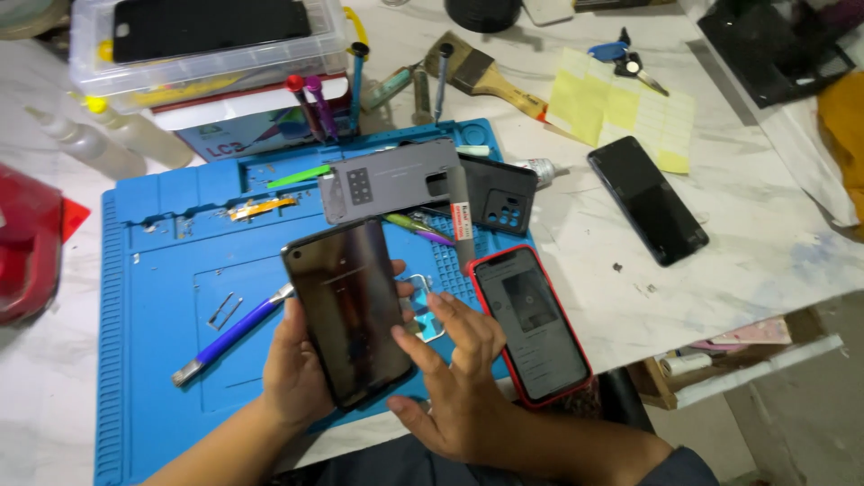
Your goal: Disassembling a smartphone by removing the back cover and inspecting components on a repair bench.
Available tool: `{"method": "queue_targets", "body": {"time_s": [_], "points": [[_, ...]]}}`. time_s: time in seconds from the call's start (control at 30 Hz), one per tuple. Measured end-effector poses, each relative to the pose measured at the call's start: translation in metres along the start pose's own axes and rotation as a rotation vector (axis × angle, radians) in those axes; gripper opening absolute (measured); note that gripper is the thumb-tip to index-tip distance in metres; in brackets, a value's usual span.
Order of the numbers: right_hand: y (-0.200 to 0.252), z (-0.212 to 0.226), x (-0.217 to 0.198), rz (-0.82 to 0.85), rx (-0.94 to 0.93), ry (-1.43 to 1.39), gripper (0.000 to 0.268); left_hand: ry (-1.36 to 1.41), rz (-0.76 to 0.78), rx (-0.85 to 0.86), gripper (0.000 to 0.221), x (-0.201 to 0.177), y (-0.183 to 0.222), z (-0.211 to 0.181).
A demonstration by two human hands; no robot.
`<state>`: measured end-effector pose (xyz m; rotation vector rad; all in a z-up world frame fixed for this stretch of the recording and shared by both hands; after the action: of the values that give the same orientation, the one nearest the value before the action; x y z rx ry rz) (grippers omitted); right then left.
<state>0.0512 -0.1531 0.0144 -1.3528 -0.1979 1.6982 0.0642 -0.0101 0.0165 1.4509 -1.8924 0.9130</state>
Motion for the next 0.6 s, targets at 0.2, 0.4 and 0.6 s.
{"method": "queue_targets", "body": {"time_s": [0.2,0.4,0.6], "points": [[-0.001,0.000,0.000,0.005,-0.010,0.043,0.058,-0.015,-0.001,0.027,0.079,-0.002,-0.005,0.001],[-0.001,-0.001,0.004,-0.002,0.025,0.042,0.057,-0.061,-0.019,-0.003,0.078,0.001,-0.004,-0.002],[-0.001,-0.002,0.009,-0.014,0.022,0.084,0.062,-0.051,-0.019,0.041,0.077,0.001,-0.005,-0.001]]}}
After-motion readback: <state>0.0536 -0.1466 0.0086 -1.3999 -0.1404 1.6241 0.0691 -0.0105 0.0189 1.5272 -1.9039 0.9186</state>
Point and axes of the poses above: each hand's wrist, its own y-axis away from the middle knuckle, its own x-axis out of the palm, z = x × y, the point moved 7 cm from there along -y, towards the middle knuckle, and after that the axes turned 2 degrees about -x, right-handed, at the moved point
